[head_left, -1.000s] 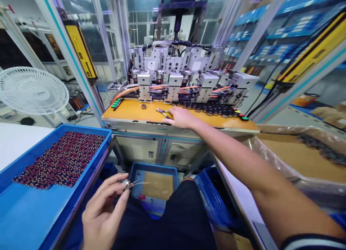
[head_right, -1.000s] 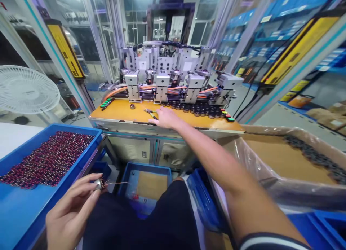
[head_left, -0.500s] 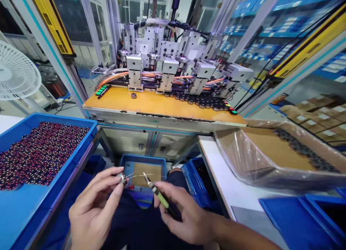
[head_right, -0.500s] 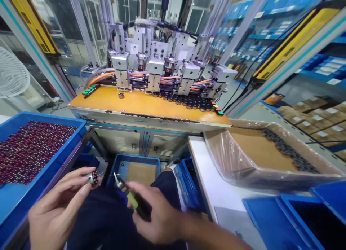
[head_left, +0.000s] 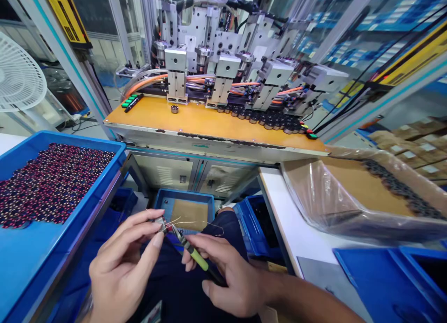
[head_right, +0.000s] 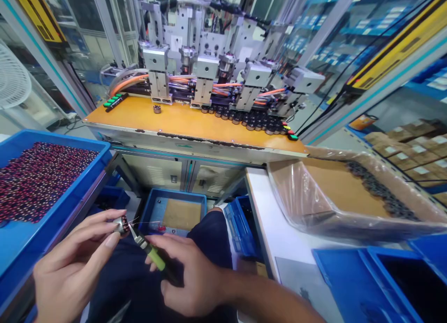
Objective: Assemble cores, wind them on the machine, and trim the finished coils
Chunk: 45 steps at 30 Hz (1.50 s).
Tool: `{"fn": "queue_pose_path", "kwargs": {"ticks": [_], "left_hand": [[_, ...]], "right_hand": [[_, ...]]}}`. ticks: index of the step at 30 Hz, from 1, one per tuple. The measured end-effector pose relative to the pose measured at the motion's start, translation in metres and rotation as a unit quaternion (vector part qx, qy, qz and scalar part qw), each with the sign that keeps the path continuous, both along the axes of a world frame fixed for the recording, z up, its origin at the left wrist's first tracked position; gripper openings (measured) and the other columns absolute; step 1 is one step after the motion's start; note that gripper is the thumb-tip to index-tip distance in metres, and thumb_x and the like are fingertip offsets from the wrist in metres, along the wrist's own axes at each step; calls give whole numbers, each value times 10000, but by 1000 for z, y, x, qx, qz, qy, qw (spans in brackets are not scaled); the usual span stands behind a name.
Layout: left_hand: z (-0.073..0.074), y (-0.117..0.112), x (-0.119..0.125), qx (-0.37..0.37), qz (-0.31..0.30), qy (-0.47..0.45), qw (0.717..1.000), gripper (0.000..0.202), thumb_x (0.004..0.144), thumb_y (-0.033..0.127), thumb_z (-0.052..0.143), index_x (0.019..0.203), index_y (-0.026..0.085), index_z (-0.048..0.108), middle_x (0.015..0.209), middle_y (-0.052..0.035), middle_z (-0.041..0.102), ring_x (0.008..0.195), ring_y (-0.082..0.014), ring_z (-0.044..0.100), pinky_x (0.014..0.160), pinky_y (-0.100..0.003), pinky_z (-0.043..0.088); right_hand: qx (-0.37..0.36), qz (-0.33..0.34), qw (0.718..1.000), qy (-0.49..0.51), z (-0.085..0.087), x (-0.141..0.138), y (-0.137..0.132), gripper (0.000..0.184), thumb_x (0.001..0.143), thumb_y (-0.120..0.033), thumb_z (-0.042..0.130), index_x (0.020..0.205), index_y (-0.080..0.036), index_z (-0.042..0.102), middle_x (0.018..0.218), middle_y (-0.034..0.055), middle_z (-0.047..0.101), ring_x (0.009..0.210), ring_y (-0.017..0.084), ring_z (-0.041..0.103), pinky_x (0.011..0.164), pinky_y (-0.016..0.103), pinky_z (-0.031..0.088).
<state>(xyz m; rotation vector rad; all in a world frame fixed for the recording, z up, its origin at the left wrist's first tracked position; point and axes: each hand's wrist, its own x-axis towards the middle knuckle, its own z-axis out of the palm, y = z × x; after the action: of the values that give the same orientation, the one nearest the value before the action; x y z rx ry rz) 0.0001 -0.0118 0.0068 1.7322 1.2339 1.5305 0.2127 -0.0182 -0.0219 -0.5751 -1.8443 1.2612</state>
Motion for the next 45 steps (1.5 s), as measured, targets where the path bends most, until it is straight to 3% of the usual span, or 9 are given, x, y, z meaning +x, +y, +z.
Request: {"fn": "queue_pose_path", "kwargs": {"ticks": [7,13,17,20,23,26,30,34,45], "left_hand": [[1,-1,0,-2,3,3,1000,269,839,34,675,1005,239,725,1123,-25,722,1029,-156,692,820,-215,607],[2,-2,2,7,-4,11,1000,272,836,31,676,1004,239,727,1120,-26,725,1019,-159,694,854,-245,611],[0,-1,2,1,-14,7,1000,275,844,29,665,1011,240,722,1123,-31,725,1039,-167,694,866,-251,612],[-1,1,-1,10,-27,10,1000,289,842,9,655,1021,229,710,1146,-41,708,1061,-166,685,870,-240,611],[-1,5,-6,64,-55,43,996,318,815,-45,649,996,211,700,1170,-53,667,1056,-167,687,853,-235,618],[-1,7,-11,103,-81,22,991,427,760,-110,649,1028,223,647,1205,-40,616,1020,-177,718,850,-281,646],[-5,7,-15,80,-114,-64,988,579,720,-150,639,1106,274,552,1170,-6,673,1036,-202,737,869,-334,657],[-11,5,-18,80,-126,-51,987,638,719,-159,621,1170,284,538,1130,7,750,1073,-198,730,956,-359,623],[-14,0,-17,79,-117,-64,988,670,686,-189,630,1176,261,555,1161,-3,768,1016,-218,755,950,-397,634]], "right_hand": [[12,-8,1000,12,8,-4,4,744,741,-77,540,1462,-207,407,896,43,625,714,129,599,685,279,537],[-36,-21,999,-12,16,-7,1,248,771,-94,561,995,-182,621,719,-8,525,604,103,483,577,237,428],[-114,-36,993,-10,15,-9,-2,166,777,-112,579,929,-171,613,729,-10,510,597,92,455,549,227,399],[-160,-38,986,10,11,-5,-3,276,812,-130,590,1086,-158,606,772,-4,529,640,92,478,592,229,424],[-152,-17,987,47,8,3,-4,553,850,-121,575,1386,-194,461,909,36,573,735,103,532,689,264,481],[-143,5,988,53,11,13,-7,648,864,-113,562,1470,-256,382,1019,71,587,766,107,561,728,289,508],[-160,12,987,-6,28,21,-10,557,842,-174,603,1388,-213,500,985,80,595,766,125,579,735,298,526],[-156,24,986,-46,41,21,-12,397,832,-235,607,1225,-184,615,949,76,605,784,139,602,762,310,536],[-184,51,982,-12,42,7,-10,340,825,-240,616,1157,-173,632,954,83,588,847,160,595,810,332,537]]}}
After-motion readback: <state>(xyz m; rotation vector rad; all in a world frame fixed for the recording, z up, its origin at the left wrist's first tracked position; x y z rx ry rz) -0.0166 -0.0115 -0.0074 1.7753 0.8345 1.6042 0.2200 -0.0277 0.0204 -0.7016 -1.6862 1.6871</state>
